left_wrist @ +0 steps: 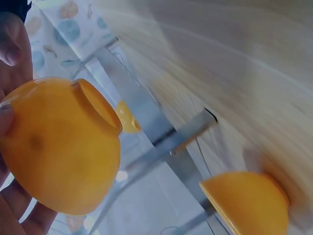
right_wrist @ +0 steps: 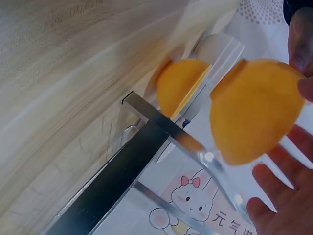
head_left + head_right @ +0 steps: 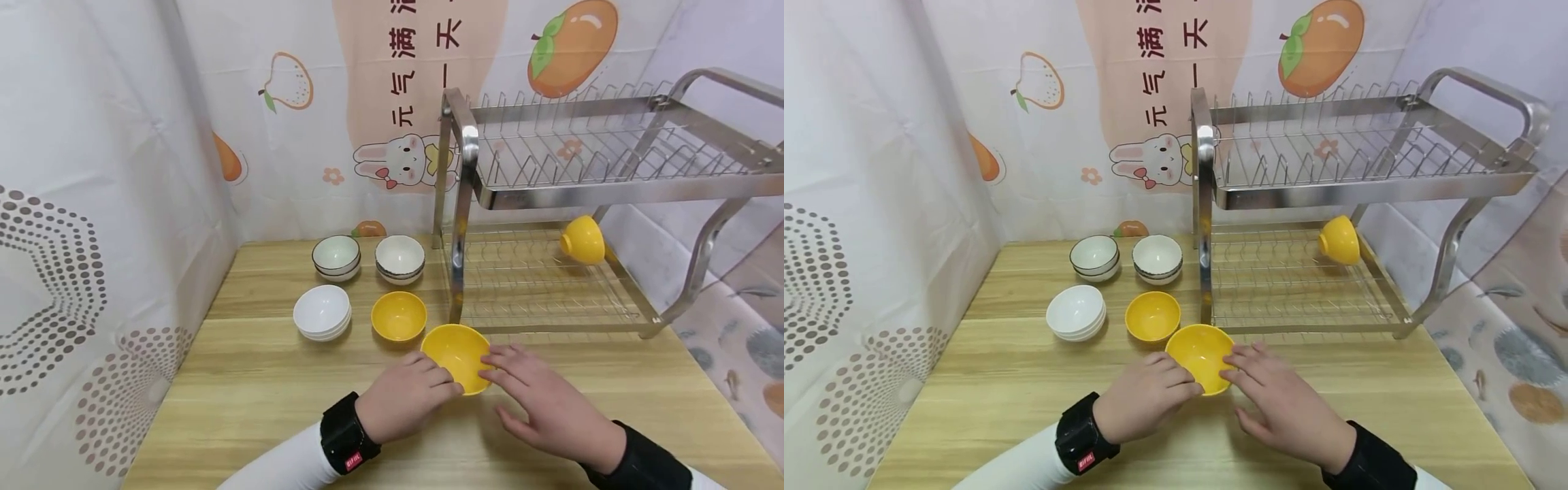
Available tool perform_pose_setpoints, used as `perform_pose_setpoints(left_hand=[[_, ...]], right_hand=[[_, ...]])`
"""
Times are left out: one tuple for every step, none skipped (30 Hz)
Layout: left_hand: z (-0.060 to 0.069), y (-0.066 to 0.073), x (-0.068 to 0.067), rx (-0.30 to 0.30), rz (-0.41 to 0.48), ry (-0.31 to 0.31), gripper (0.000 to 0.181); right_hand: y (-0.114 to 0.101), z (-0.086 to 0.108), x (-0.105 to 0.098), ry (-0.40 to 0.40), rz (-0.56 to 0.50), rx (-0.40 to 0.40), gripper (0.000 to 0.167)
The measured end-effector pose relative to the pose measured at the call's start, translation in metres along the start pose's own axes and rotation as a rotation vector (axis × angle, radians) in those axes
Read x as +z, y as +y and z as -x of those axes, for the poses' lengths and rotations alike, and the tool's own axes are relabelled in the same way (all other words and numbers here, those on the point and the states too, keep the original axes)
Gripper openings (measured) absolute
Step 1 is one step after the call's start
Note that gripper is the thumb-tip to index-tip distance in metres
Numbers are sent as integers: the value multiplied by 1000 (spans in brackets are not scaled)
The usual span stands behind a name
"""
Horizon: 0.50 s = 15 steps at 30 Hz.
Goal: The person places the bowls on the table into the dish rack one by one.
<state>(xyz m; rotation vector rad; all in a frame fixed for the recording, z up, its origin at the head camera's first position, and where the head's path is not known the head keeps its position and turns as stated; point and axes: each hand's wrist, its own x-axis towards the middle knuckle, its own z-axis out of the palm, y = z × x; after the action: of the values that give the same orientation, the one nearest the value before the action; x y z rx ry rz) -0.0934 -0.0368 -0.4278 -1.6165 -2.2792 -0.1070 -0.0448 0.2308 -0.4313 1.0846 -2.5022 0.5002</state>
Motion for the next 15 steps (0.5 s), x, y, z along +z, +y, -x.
perform_pose_setpoints(left_hand=[[-1, 2, 1, 9, -2, 0, 24], [-3, 3, 2, 17, -1, -1, 24], [-4, 5, 4, 23, 3, -2, 23], [-5, 6, 5, 26, 2, -3, 23], [-6, 6, 6, 29, 5, -6, 23], [-6, 7, 7, 33, 8, -8, 23], [-7, 8, 8, 36, 12, -11, 22], [-8, 9, 9, 38, 18, -13, 22], [-8, 9, 10, 38, 21, -15, 22], [-9, 9, 11, 37, 24, -15, 22], [-9, 10, 12, 36, 27, -15, 22], [-10, 10, 12, 36, 28, -13, 21], [-10, 10, 13, 37, 26, -7, 21], [-11, 10, 13, 37, 23, -2, 20], [-11, 9, 13, 37, 21, 3, 20]], right_hand=[[-1, 0, 0, -5, 2, -21, 42], [-1, 0, 1, -8, -1, -39, 41], [-2, 1, 2, -15, -1, -49, 40], [-2, 1, 3, -20, -1, -58, 39], [-1, 1, 4, -25, -1, -63, 38], [-1, 2, 6, -27, -1, -70, 37], [-1, 2, 7, -26, -3, -75, 37], [0, 3, 8, -24, -5, -78, 36], [0, 3, 8, -23, -3, -79, 36], [0, 3, 9, -20, 3, -83, 37], [1, 4, 10, -17, 6, -87, 37], [2, 4, 10, -9, 6, -93, 36], [2, 5, 10, -3, 6, -95, 37], [3, 5, 11, 4, 4, -99, 37], [3, 5, 11, 7, 1, -98, 37]])
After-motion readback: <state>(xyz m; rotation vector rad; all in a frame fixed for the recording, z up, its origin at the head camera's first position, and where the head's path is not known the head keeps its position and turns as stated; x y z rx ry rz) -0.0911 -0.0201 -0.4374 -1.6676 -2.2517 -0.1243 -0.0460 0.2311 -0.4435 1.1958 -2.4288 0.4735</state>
